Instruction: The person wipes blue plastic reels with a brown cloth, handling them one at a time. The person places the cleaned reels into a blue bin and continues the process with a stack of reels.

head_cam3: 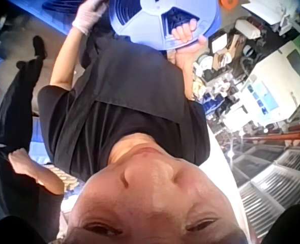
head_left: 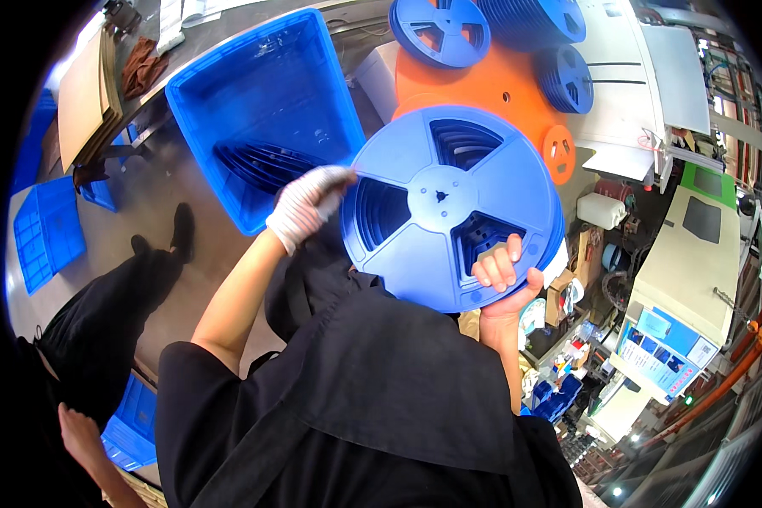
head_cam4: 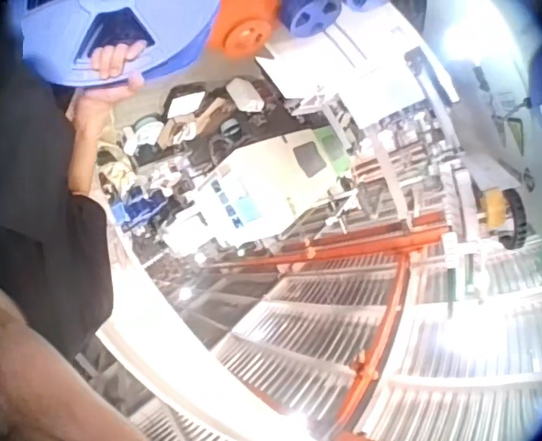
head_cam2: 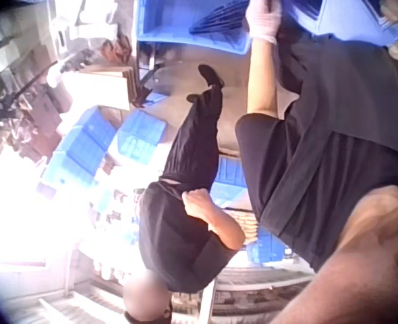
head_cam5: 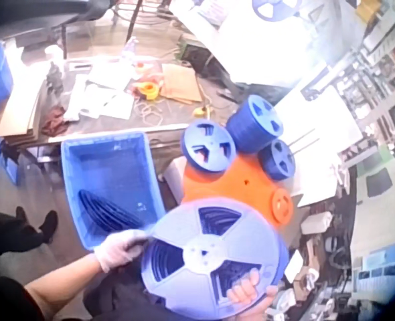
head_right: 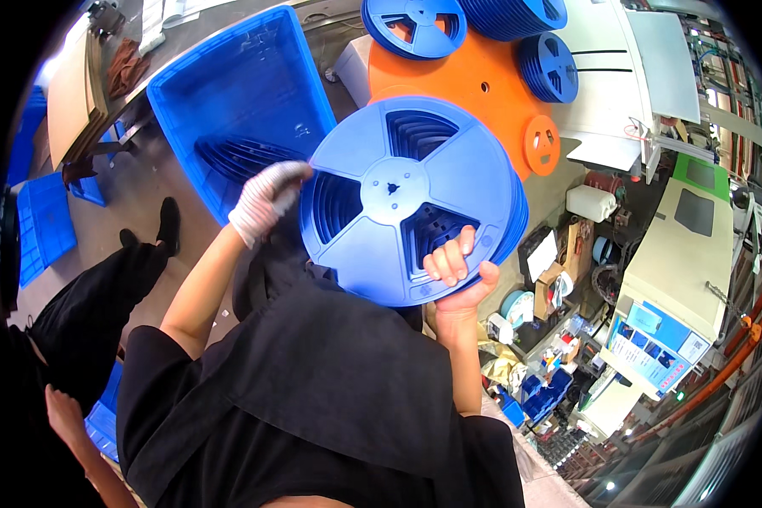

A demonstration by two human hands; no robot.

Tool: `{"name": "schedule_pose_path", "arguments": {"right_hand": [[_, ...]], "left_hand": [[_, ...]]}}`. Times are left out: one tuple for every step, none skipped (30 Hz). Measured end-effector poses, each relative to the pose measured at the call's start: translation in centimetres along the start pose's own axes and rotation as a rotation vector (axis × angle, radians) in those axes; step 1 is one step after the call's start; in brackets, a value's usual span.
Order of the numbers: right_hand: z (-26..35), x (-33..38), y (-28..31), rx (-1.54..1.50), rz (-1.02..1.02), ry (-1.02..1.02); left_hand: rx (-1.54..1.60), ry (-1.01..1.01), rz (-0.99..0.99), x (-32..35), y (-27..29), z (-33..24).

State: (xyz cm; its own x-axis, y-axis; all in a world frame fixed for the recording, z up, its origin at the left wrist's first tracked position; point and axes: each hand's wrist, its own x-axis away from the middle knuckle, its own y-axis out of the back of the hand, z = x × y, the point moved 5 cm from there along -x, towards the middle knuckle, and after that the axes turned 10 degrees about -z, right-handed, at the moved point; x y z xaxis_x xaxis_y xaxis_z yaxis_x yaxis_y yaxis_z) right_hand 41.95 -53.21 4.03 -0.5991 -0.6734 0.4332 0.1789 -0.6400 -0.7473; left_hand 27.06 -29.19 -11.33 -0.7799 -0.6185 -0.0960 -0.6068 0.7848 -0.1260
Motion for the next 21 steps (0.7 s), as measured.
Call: {"name": "schedule_pose_path", "arguments": {"right_hand": [[0.4,-0.1,0.3,-0.020,-0.011,0.007],[0.6,-0.4,0.1,-0.059,-0.005,0.016],[0.9,-0.7,0.2,-0.103,0.024,0.015],[1.2,-1.3,0.1,-0.102,0.016,0.007],[1.5,-2.0,-0.4,-0.099,0.011,-0.009],[1.7,-2.6,-1.0,-0.094,0.019,-0.016],[1.9,-2.9,-1.3,-0.088,0.028,-0.022],[2.0,-3.5,-1.6,-0.106,0.054,-0.041],[2.0,-3.6,-1.7,-0.083,0.026,-0.048],[1.9,-3.7,-2.1,-0.060,-0.002,-0.055],[2.0,-3.9,-2.5,-0.036,-0.025,-0.061],[2.2,-4.2,-2.4,0.004,-0.072,-0.059],[2.6,-4.2,-2.6,0.131,-0.194,-0.031],[2.7,-4.6,-3.8,0.247,-0.310,-0.009],[2.8,-4.6,-4.5,0.364,-0.436,0.023],[2.8,-5.1,-3.7,0.239,-0.330,-0.025],[2.9,-5.2,-2.8,0.283,-0.312,-0.045],[2.9,-5.3,-2.2,0.322,-0.290,-0.065],[2.8,-5.4,-1.6,0.362,-0.267,-0.084],[2.6,-5.2,-0.9,0.398,-0.271,-0.096],[2.6,-5.0,-0.2,0.440,-0.287,-0.093]], "left_hand": [[-0.080,-0.012,0.199,0.0,-0.9,-3.5],[-0.350,-0.056,0.395,0.6,-1.1,-4.6],[-0.519,-0.198,0.444,1.1,-1.6,-5.0],[-0.561,-0.180,0.531,1.5,-1.7,-5.1],[-0.604,-0.159,0.610,1.6,-2.0,-5.9],[-0.640,-0.175,0.600,1.8,-2.3,-6.1],[-0.677,-0.192,0.590,2.0,-2.7,-6.3],[-0.719,-0.209,0.576,2.0,-2.8,-6.4],[-0.754,-0.247,0.569,2.3,-3.1,-6.0],[-0.789,-0.284,0.560,2.8,-3.5,-5.0],[-0.827,-0.324,0.550,2.7,-3.9,-5.0],[-0.838,-0.292,0.553,3.1,-4.3,-5.1],[-0.756,-0.276,0.498,3.6,-4.1,-5.6],[-0.656,-0.273,0.407,3.8,-3.8,-5.7],[-0.545,-0.272,0.325,4.2,-3.4,-5.5],[-0.486,-0.257,0.247,4.4,-2.8,-4.9],[-0.243,0.070,0.193,4.6,-1.9,-4.2],[-0.001,0.390,0.136,5.1,-1.1,-3.8],[0.248,0.704,0.073,5.9,-0.8,-3.4],[0.370,0.671,-0.068,5.6,-0.1,-3.4],[0.490,0.622,-0.197,5.4,0.7,-3.4]]}}
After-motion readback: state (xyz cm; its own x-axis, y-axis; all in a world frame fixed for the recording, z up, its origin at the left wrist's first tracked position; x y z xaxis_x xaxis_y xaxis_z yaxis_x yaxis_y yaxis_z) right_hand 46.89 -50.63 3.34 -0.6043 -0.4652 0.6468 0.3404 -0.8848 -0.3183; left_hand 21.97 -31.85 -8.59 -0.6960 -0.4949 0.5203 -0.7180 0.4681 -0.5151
